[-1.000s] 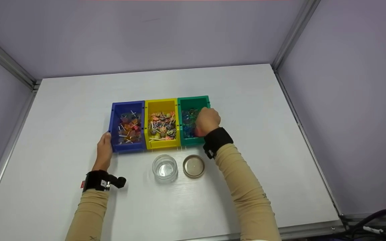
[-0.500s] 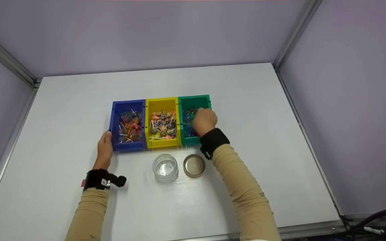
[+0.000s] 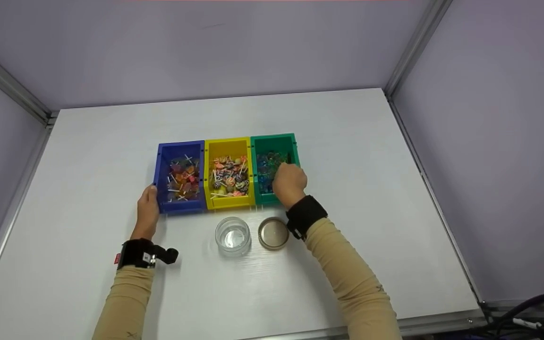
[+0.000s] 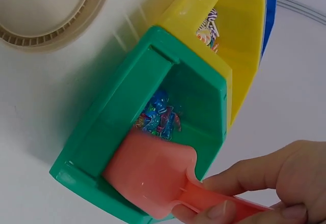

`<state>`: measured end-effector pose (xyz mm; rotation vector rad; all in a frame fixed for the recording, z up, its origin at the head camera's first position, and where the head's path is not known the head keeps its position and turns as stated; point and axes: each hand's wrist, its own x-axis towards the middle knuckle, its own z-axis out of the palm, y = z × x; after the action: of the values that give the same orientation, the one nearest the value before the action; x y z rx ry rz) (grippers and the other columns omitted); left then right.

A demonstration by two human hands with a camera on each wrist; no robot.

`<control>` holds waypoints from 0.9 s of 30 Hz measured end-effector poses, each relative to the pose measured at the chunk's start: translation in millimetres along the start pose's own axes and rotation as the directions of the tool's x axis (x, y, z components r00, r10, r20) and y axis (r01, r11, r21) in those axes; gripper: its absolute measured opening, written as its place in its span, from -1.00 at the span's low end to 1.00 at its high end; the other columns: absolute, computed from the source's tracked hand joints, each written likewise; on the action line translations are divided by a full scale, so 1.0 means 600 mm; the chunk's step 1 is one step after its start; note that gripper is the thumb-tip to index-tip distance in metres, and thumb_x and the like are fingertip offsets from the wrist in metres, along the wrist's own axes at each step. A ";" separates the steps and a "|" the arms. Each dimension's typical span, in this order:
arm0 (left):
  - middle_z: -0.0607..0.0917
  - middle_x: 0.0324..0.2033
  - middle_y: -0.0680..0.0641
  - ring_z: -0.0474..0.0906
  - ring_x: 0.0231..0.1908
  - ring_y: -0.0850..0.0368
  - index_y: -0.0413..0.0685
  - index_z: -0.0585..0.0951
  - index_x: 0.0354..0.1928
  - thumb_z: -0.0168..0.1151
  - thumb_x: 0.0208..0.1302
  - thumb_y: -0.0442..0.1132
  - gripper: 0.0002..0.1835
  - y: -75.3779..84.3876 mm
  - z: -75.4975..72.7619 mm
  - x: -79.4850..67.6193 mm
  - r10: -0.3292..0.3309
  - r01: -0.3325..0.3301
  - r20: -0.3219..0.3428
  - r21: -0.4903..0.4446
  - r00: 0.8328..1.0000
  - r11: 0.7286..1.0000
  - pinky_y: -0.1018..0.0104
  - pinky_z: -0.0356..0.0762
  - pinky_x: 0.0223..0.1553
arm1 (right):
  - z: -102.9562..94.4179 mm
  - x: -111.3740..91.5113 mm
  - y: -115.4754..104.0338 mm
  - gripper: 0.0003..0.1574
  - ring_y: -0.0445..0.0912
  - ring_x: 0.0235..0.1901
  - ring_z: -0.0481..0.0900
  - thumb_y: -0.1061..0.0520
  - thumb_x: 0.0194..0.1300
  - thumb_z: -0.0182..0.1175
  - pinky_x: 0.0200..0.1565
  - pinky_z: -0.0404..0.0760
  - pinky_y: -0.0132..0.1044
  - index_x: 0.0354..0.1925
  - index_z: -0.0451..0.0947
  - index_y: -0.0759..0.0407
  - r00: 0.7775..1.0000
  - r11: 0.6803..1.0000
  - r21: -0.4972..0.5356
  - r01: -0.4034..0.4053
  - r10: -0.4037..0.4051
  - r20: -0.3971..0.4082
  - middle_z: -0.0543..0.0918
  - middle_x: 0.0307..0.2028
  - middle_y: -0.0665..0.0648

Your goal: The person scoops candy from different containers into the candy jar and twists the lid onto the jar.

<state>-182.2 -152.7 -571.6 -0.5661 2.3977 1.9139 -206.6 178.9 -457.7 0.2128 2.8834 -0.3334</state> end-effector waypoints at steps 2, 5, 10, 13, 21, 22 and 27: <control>0.20 0.44 -0.33 0.05 0.49 -0.19 -0.32 0.14 0.43 -0.33 0.58 -0.12 -0.45 0.000 0.000 0.000 0.003 -0.003 -0.005 0.001 1.000 1.000 0.01 0.01 0.55 | 0.002 -0.002 0.003 -0.61 0.11 -0.34 0.67 -0.02 0.27 0.24 -0.39 0.68 -0.05 -0.43 0.59 0.31 1.000 1.000 0.015 -0.002 0.002 -0.007 0.72 -0.29 0.39; 0.20 0.44 -0.34 0.04 0.49 -0.20 -0.33 0.14 0.43 -0.32 0.58 -0.12 -0.45 0.002 0.001 -0.002 0.005 -0.005 -0.008 -0.001 1.000 1.000 0.01 0.00 0.55 | 0.005 -0.004 0.009 -0.58 0.06 -0.40 0.62 -0.04 0.26 0.25 -0.46 0.62 -0.09 -0.43 0.60 0.33 1.000 0.999 0.041 -0.010 0.010 -0.006 0.71 -0.29 0.40; 0.18 0.46 -0.31 0.02 0.51 -0.18 -0.30 0.12 0.44 -0.33 0.58 -0.11 -0.45 0.005 0.001 -0.005 -0.006 0.006 0.001 -0.016 1.000 1.000 0.01 0.00 0.56 | 0.010 -0.007 0.018 -0.48 0.00 -0.44 0.53 -0.10 0.22 0.29 -0.46 0.60 -0.10 -0.33 0.65 0.41 1.000 0.996 0.092 -0.023 0.025 -0.017 0.71 -0.29 0.40; 0.19 0.45 -0.32 0.04 0.50 -0.19 -0.31 0.13 0.44 -0.32 0.57 -0.12 -0.45 0.005 0.001 -0.005 0.006 -0.006 0.002 -0.018 1.000 1.000 0.00 0.02 0.55 | 0.014 -0.008 0.024 -0.44 -0.03 -0.47 0.47 -0.12 0.19 0.31 -0.46 0.60 -0.14 -0.29 0.65 0.44 0.999 0.991 0.133 -0.022 0.027 -0.034 0.69 -0.35 0.35; 0.23 0.43 -0.34 0.07 0.48 -0.20 -0.32 0.17 0.42 -0.30 0.57 -0.13 -0.46 0.002 -0.001 -0.002 0.021 -0.021 -0.003 -0.024 1.000 0.999 0.00 0.05 0.54 | 0.026 -0.009 0.031 -0.50 -0.07 -0.53 0.41 -0.09 0.17 0.33 -0.52 0.55 -0.20 -0.38 0.65 0.40 0.996 0.978 0.210 -0.004 0.022 -0.084 0.60 -0.49 0.24; 0.22 0.43 -0.33 0.07 0.49 -0.20 -0.32 0.16 0.42 -0.30 0.57 -0.13 -0.46 0.002 -0.001 -0.002 0.016 -0.016 -0.002 -0.025 1.000 1.000 0.00 0.04 0.54 | 0.028 -0.009 0.031 -0.51 -0.07 -0.53 0.41 -0.10 0.17 0.32 -0.53 0.53 -0.21 -0.44 0.64 0.36 0.996 0.976 0.219 -0.008 0.027 -0.085 0.60 -0.50 0.23; 0.21 0.44 -0.33 0.05 0.49 -0.19 -0.31 0.15 0.43 -0.30 0.57 -0.12 -0.46 0.004 -0.002 -0.002 0.007 -0.007 0.010 -0.027 1.000 1.000 0.01 0.03 0.55 | 0.041 -0.008 0.033 -0.46 -0.08 -0.56 0.41 -0.19 0.22 0.26 -0.55 0.51 -0.24 -0.65 0.50 0.16 0.995 0.971 0.236 -0.023 0.045 -0.086 0.56 -0.58 0.16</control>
<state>-181.5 -153.4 -568.7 -0.5493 2.3746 1.9496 -193.3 191.5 -483.6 0.3255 2.9206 -0.6764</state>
